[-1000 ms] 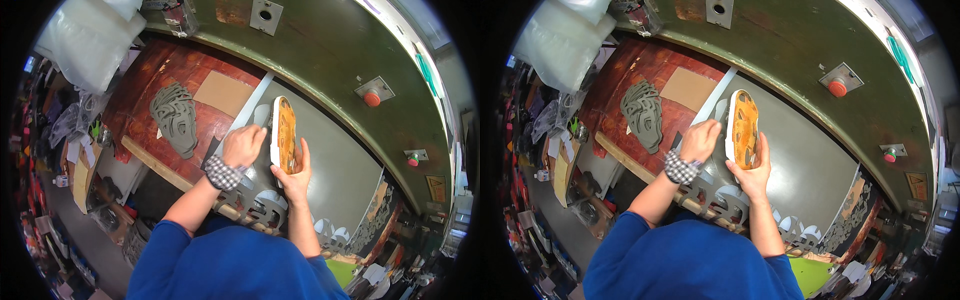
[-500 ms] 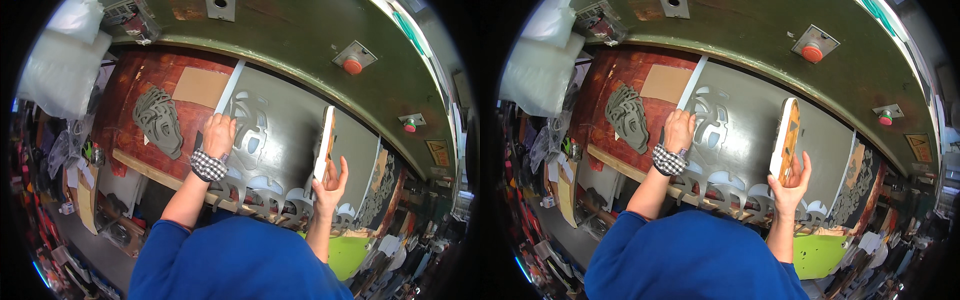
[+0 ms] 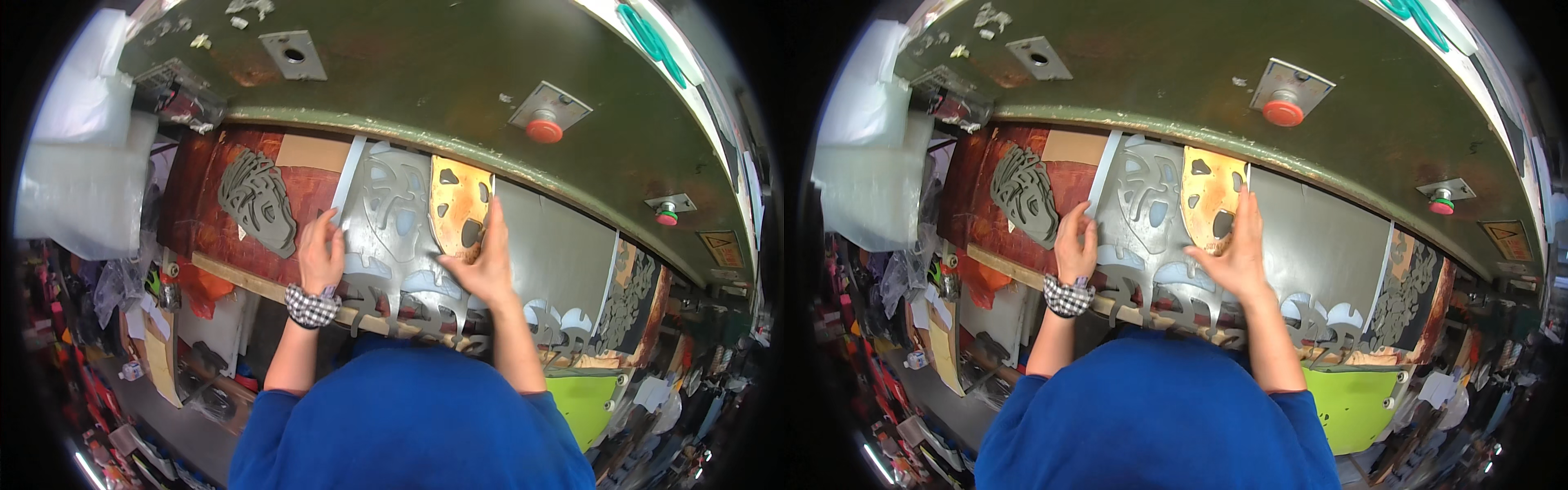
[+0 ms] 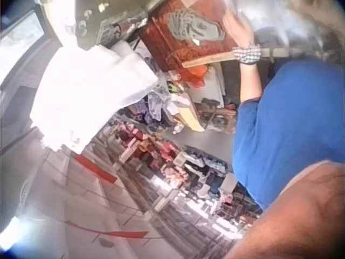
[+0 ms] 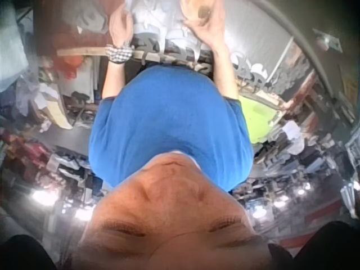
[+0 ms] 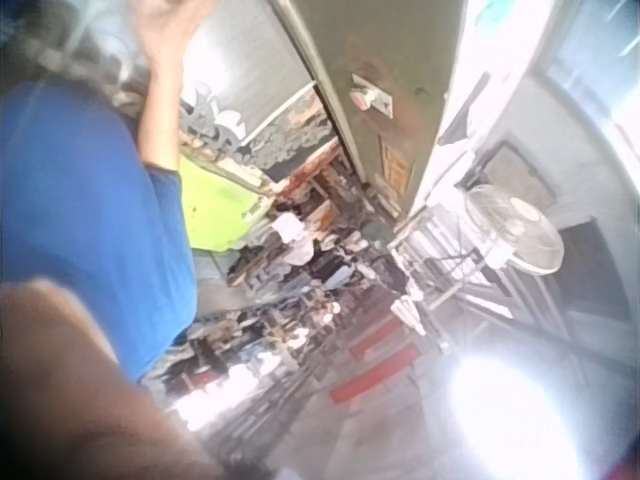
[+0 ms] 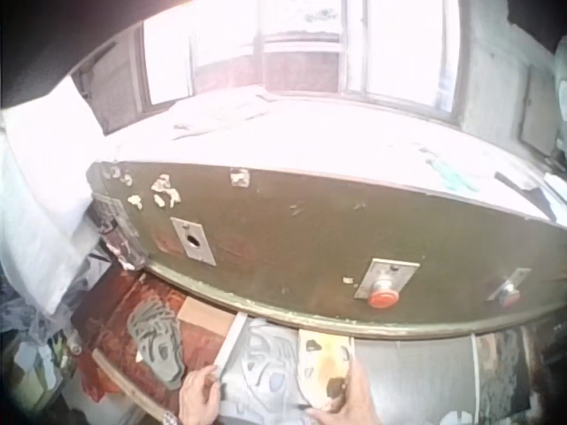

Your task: The person operates a die-cutting machine to cut gray plastic pieces from a sheet. They repeatedly place the sheet and die into the machine, press the activation button, and remove the cut pieces, stacking them on the workbench.

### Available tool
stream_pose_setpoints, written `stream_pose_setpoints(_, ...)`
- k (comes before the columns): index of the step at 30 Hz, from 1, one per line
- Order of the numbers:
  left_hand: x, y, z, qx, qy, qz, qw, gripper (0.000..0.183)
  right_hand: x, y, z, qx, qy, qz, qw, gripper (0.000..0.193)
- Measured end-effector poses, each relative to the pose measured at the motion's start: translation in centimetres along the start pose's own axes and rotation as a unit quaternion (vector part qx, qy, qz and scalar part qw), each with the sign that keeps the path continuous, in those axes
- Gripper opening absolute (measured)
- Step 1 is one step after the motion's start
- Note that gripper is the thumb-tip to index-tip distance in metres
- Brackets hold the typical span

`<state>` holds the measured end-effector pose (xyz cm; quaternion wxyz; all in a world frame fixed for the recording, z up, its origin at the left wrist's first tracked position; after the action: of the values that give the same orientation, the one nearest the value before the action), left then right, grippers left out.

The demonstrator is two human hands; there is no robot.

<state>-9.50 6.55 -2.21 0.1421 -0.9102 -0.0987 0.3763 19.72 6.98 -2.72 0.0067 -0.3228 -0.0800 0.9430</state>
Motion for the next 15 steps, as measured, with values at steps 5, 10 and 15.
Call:
stream_pose_setpoints(5,-0.4,0.6,3.2,-0.17,-0.08,-0.054,0.981,0.015,-21.7,-0.8,-6.7,0.152,-0.065,-0.461,0.872,0.07)
stream_pose_setpoints(10,4.9,-5.2,1.5,0.018,-0.128,-0.031,0.991,0.026,-30.0,-5.8,-7.7,0.115,0.136,-0.521,0.835,0.09)
stream_pose_setpoints(15,7.3,-11.3,2.1,-0.008,-0.153,-0.024,0.988,0.03,-28.8,-6.8,-8.3,0.049,0.082,-0.543,0.834,0.097)
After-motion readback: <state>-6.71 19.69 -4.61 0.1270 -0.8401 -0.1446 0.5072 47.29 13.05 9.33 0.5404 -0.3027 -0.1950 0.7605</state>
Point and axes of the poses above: each hand's wrist, its own y-axis away from the middle knuckle, its own x-axis out of the palm, z = x × y, the point moved 10 cm from there along -y, towards the middle knuckle, and after that the axes turned 3 degrees about x, right-handed, at the moved point
